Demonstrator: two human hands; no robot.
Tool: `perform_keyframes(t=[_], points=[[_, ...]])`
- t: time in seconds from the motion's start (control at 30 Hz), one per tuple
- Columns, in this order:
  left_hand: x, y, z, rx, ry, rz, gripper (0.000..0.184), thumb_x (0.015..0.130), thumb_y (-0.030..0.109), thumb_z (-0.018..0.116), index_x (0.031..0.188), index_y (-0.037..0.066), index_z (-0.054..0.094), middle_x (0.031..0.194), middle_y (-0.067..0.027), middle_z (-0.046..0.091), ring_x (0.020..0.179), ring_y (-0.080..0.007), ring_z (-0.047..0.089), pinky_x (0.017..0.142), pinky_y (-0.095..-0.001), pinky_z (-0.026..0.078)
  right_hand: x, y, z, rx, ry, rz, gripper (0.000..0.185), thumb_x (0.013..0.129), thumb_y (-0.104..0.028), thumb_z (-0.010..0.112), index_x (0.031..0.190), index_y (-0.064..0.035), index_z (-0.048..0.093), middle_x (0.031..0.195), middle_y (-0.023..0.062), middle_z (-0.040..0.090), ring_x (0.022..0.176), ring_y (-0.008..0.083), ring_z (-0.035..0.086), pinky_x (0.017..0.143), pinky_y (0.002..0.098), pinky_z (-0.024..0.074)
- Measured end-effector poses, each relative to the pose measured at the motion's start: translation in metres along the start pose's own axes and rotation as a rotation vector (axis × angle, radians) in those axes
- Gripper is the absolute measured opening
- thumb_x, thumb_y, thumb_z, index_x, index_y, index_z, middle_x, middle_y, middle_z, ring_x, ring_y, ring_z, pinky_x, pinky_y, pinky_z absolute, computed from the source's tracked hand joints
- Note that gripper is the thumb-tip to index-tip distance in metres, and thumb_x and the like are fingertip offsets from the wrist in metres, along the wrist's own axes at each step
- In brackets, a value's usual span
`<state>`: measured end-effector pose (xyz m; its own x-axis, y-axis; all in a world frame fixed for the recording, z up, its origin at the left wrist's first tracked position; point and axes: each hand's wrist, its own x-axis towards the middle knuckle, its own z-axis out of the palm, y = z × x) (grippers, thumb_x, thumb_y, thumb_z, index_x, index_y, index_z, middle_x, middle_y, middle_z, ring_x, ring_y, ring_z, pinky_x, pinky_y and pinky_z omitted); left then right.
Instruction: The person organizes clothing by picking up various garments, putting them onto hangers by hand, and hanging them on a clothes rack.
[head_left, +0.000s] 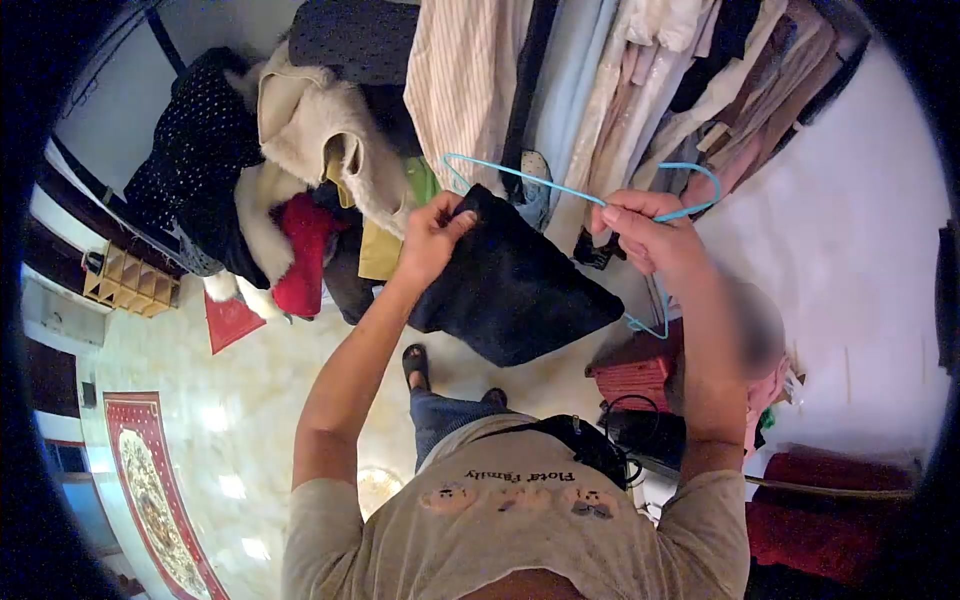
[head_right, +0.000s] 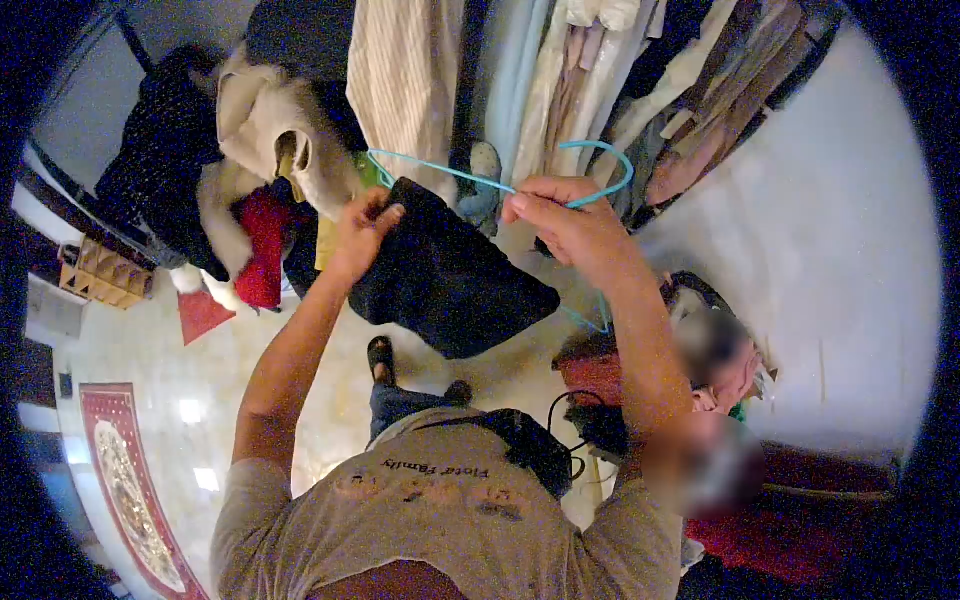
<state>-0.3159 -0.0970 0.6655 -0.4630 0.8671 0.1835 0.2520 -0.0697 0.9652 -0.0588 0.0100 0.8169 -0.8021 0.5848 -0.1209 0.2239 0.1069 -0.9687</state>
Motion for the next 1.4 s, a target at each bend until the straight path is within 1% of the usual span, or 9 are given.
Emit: perform_keyframes(t=[0.23, 0.3, 0.43, 0.57, 0.8, 1.03, 1.17, 1.37, 1.4], points=[[-0.001, 0.017, -0.011, 0.923, 0.601, 0.43, 0.016, 0.078, 0.011, 0.065, 0.093, 0.006, 0.062, 0.088, -0.0107, 0.06, 0.089, -0.0259, 0.055, 0.079, -0.0389, 0.039, 0.003, 0.002, 0.018, 0.084, 0.076, -0.08, 0.023, 0.091, -0.024, 0.055, 0.085, -0.0032, 0.06, 0.051, -0.0099, 0.031, 0.04, 0.0004, 0.024, 0.037, 0.0207, 0.0155], [-0.016, 0.024, 0.01, 0.841, 0.787, 0.54, 0.016, 0.078, 0.01, 0.064, 0.094, 0.007, 0.061, 0.091, -0.0099, 0.058, 0.09, -0.027, 0.051, 0.079, -0.0402, 0.036, 0.013, 0.0, 0.027, 0.167, 0.086, -0.092, 0.022, 0.091, -0.023, 0.055, 0.084, -0.0026, 0.06, 0.049, -0.0096, 0.03, 0.038, 0.0012, 0.022, 0.035, 0.0217, 0.0141], [-0.094, 0.015, 0.072, 0.759, 0.036, 0.681, 0.048, 0.065, 0.033, 0.074, 0.098, 0.004, 0.055, 0.093, -0.0112, 0.057, 0.086, -0.0308, 0.052, 0.073, -0.0418, 0.039, 0.028, -0.01, 0.038, 0.267, 0.051, -0.083, 0.019, 0.091, -0.02, 0.054, 0.084, -0.0023, 0.058, 0.049, -0.0096, 0.029, 0.038, 0.0013, 0.022, 0.035, 0.0218, 0.0145], [-0.088, -0.004, 0.088, 0.834, 0.119, 0.477, 0.033, 0.066, 0.018, 0.07, 0.091, 0.005, 0.053, 0.083, -0.0101, 0.052, 0.084, -0.0291, 0.053, 0.069, -0.0384, 0.042, 0.036, -0.021, 0.047, 0.361, -0.002, -0.045, 0.017, 0.09, -0.019, 0.054, 0.085, -0.0029, 0.058, 0.051, -0.0095, 0.028, 0.038, 0.0015, 0.021, 0.035, 0.0214, 0.0142], [-0.129, 0.028, 0.082, 0.617, -0.174, 0.67, 0.033, 0.065, 0.011, 0.067, 0.092, 0.003, 0.051, 0.085, -0.0109, 0.05, 0.084, -0.029, 0.054, 0.072, -0.0386, 0.044, 0.059, -0.031, 0.039, 0.509, -0.026, -0.052, 0.013, 0.09, -0.018, 0.055, 0.086, -0.006, 0.054, 0.051, -0.0083, 0.029, 0.038, 0.0021, 0.023, 0.035, 0.0196, 0.015], [-0.116, 0.088, 0.065, 0.279, -0.035, 0.533, 0.042, 0.077, 0.02, 0.061, 0.113, 0.003, 0.05, 0.114, -0.017, 0.051, 0.101, -0.0346, 0.049, 0.091, -0.0435, 0.034, 0.08, -0.046, 0.064, 0.742, -0.248, -0.018, 0.013, 0.09, -0.018, 0.057, 0.087, -0.0057, 0.054, 0.053, -0.0071, 0.032, 0.039, 0.0027, 0.025, 0.035, 0.0197, 0.0164], [-0.119, 0.1, 0.063, 0.311, 0.028, 0.516, 0.015, 0.089, 0.016, 0.051, 0.097, 0.003, 0.056, 0.081, -0.0096, 0.058, 0.082, -0.0287, 0.055, 0.089, -0.0418, 0.033, 0.09, -0.07, 0.083, 0.764, -0.233, -0.047, 0.021, 0.09, -0.018, 0.058, 0.072, -0.0109, 0.048, 0.055, -0.007, 0.034, 0.04, 0.0027, 0.027, 0.035, 0.0199, 0.0167], [-0.104, 0.129, 0.037, -0.075, 0.344, 0.359, 0.01, 0.094, 0.01, 0.045, 0.096, 0.002, 0.052, 0.064, -0.0052, 0.05, 0.053, -0.0147, 0.047, 0.057, -0.0301, 0.039, 0.099, -0.129, 0.115, 0.748, -0.344, -0.198, 0.028, 0.085, -0.016, 0.061, 0.063, -0.0119, 0.044, 0.052, -0.004, 0.035, 0.04, 0.0057, 0.027, 0.038, 0.0238, 0.0224], [-0.097, 0.133, 0.025, -0.13, 0.348, 0.397, 0.011, 0.095, 0.009, 0.043, 0.099, 0.002, 0.05, 0.059, -0.0007, 0.045, 0.05, -0.0074, 0.041, 0.045, -0.0255, 0.032, 0.106, -0.135, 0.115, 0.774, -0.524, -0.271, 0.017, 0.093, -0.023, 0.052, 0.086, -0.0078, 0.053, 0.065, -0.0004, 0.048, 0.049, 0.0076, 0.043, 0.044, 0.0242, 0.0334]])
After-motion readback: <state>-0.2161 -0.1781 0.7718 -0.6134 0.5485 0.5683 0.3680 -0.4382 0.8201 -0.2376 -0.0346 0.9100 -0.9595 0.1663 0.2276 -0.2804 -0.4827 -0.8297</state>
